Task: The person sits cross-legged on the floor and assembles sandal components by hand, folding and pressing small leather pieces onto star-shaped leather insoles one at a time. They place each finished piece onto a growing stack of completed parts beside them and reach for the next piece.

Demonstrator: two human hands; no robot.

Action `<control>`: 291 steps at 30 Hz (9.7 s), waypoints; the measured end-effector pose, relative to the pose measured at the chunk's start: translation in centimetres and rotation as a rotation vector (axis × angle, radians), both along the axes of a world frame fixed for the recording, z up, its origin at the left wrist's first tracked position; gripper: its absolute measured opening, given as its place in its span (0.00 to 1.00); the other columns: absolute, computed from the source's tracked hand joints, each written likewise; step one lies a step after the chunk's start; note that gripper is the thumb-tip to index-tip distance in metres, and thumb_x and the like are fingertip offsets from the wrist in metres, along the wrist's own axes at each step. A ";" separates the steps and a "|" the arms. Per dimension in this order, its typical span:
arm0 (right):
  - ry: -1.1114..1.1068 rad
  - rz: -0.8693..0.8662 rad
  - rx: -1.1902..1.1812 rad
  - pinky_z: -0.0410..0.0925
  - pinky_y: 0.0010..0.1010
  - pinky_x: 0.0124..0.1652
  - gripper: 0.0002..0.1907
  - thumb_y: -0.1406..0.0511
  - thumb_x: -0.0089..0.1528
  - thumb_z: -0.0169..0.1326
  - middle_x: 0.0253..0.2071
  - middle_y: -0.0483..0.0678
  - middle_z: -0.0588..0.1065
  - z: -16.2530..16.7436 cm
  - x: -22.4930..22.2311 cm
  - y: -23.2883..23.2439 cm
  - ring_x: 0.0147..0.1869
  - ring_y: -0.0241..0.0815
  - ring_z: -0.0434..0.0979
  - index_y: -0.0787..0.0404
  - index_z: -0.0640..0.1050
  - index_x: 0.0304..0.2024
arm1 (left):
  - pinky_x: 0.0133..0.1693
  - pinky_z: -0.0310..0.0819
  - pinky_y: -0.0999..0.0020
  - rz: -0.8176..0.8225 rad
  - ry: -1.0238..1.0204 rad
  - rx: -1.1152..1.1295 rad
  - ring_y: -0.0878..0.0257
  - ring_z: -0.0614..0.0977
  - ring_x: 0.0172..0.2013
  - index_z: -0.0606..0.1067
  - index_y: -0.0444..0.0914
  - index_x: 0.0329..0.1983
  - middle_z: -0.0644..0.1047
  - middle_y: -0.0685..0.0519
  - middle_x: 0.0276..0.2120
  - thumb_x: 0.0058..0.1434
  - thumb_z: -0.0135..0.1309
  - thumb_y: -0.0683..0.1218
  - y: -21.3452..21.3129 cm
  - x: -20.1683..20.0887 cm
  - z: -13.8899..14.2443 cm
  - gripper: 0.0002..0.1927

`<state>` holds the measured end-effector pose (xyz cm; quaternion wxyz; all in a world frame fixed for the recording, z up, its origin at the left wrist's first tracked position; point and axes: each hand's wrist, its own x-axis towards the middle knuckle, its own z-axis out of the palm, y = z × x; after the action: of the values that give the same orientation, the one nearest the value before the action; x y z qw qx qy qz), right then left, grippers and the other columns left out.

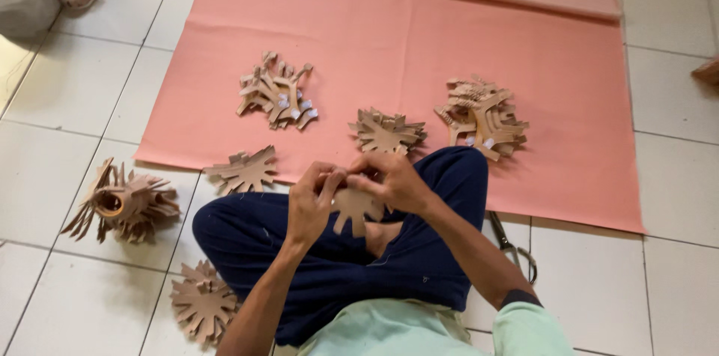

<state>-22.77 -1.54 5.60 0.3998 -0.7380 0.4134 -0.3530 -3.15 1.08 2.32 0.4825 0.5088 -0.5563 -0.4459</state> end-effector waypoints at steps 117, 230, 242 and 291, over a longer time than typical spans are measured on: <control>-0.102 0.162 0.459 0.71 0.26 0.56 0.17 0.65 0.65 0.57 0.49 0.49 0.81 -12.4 10.0 1.4 0.55 0.36 0.81 0.67 0.79 0.54 | 0.39 0.77 0.52 1.133 -0.710 0.175 0.48 0.84 0.36 0.79 0.36 0.34 0.82 0.45 0.33 0.57 0.67 0.66 -4.3 34.3 -5.0 0.28; 0.012 0.397 0.229 0.77 0.32 0.40 0.20 0.60 0.66 0.53 0.46 0.57 0.79 -15.1 51.9 -19.0 0.42 0.46 0.83 0.67 0.74 0.55 | 0.54 0.74 0.58 1.042 -0.297 0.175 0.49 0.79 0.53 0.80 0.34 0.51 0.73 0.42 0.54 0.65 0.58 0.48 -5.0 38.6 -17.6 0.16; 0.231 -0.105 0.005 0.75 0.43 0.38 0.28 0.48 0.59 0.63 0.40 0.57 0.79 -15.6 47.5 -30.5 0.41 0.51 0.82 0.65 0.76 0.43 | 0.47 0.77 0.59 0.767 -0.367 0.324 0.46 0.85 0.44 0.79 0.33 0.49 0.83 0.39 0.42 0.59 0.63 0.59 -17.1 40.4 -17.0 0.27; 0.098 -0.003 0.025 0.78 0.32 0.46 0.25 0.72 0.59 0.61 0.48 0.52 0.80 -12.0 5.2 -6.6 0.50 0.42 0.84 0.62 0.73 0.60 | 0.42 0.83 0.70 0.018 0.173 0.077 0.62 0.88 0.42 0.75 0.31 0.53 0.84 0.46 0.41 0.69 0.60 0.43 -11.9 6.9 -9.7 0.14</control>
<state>-17.57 -8.11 -6.40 0.3878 -0.7487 0.4379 -0.3120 3.71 -10.85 -7.37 0.5129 0.4916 -0.4901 -0.5050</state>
